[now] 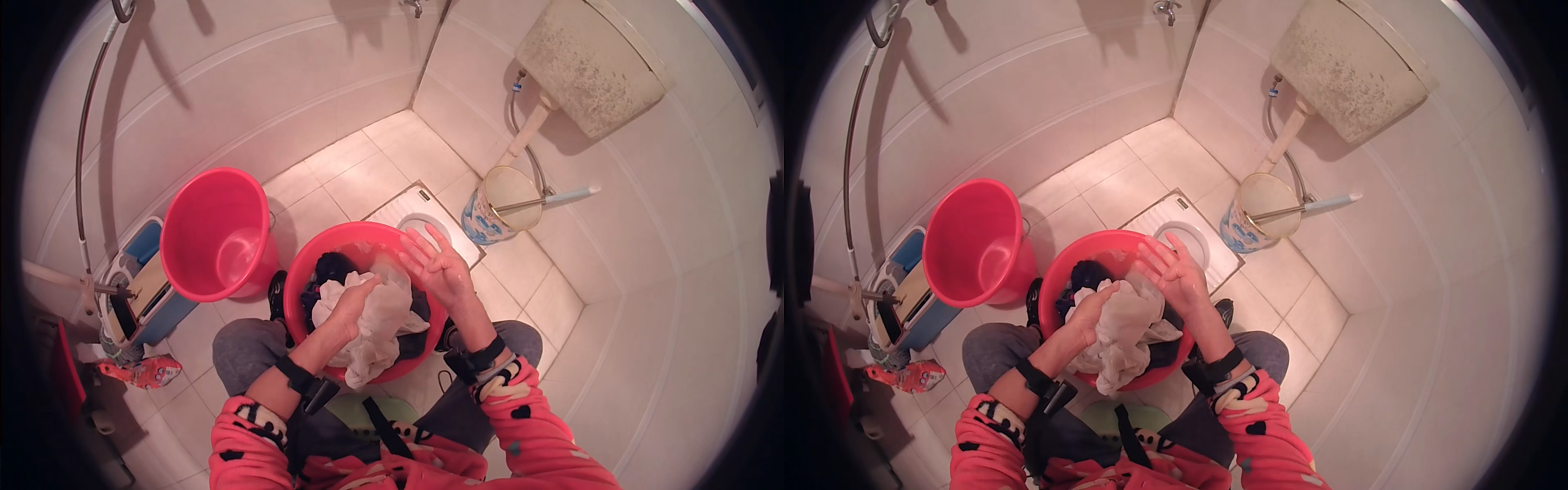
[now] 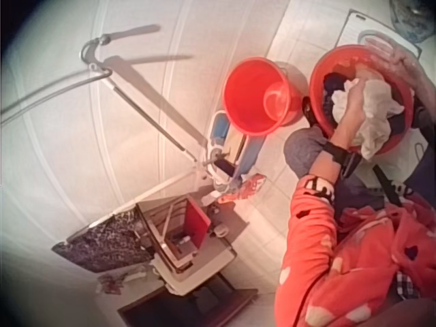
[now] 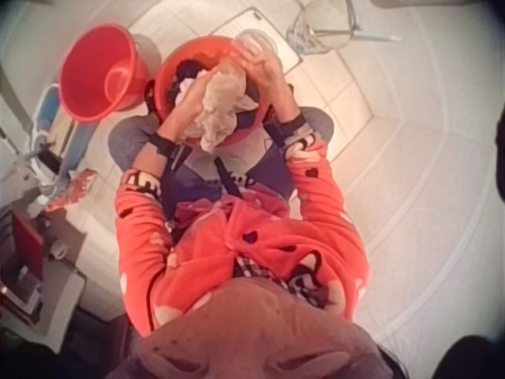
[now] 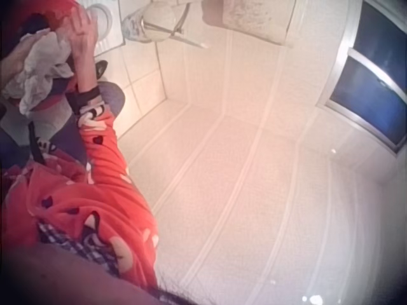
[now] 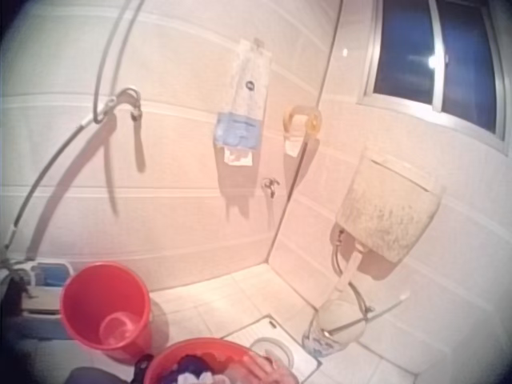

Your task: The person sits on the bathroom floor and hand-washes clothes in a pink basin filled with water. They repeatedly submerge, agitate, and wring out a white garment and other items, then place them back into the basin.

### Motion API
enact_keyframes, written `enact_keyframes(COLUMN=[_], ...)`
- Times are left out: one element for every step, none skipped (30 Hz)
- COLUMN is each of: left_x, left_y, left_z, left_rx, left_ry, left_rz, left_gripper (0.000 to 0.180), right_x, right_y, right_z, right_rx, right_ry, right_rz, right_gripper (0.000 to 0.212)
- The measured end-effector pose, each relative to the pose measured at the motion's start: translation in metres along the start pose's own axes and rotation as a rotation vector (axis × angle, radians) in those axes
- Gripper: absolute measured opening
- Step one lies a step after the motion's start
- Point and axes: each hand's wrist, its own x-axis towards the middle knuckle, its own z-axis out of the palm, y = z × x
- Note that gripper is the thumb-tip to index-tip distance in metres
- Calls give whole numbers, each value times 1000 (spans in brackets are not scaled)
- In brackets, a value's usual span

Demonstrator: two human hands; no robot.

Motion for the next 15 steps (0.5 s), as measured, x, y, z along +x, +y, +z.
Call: enact_keyframes(left_x=[3,6,-4,-5,-5,-2,-2,-3,-2,-2,-1,-1,-1,-1,0], left_y=[-2,-4,3,-1,-5,-6,-5,-4,-4,-4,-4,-4,-4,-4,-4], left_z=[-1,-3,-19,-19,-18,-15,-15,-16,-15,-14,-14,-13,-13,-12,-10], left_rx=[-11,-31,6,4,-5,4,13,14,26,29,29,38,44,47,74], left_ry=[-8,-9,26,33,51,21,13,6,8,8,10,5,1,-4,25], left_rz=[3,-8,10,7,-14,2,-2,-10,-7,-7,-13,-6,-3,-1,18], left_gripper=[42,42,41,41,40,42,43,45,46,46,47,49,51,52,53], right_x=[-1,-1,2,-1,-5,-5,-4,-3,-3,-4,-4,-4,-4,-4,-4], right_y=[-1,-1,15,15,13,9,8,8,8,7,6,6,5,4,4], right_z=[1,2,10,11,11,12,13,15,16,16,17,17,16,16,15], right_rx=[0,-6,38,33,19,3,-10,-18,-12,-7,-6,-4,-9,-17,-23], right_ry=[-20,-35,-61,-64,-74,-79,-92,-106,-112,-118,-130,-132,-141,-171,-157], right_rz=[-15,-32,-26,-21,-20,-21,-25,-29,-27,-26,-26,-21,-18,-20,-7], right_gripper=[97,97,98,98,99,99,100,100,100,101,101,100,100,100,99])
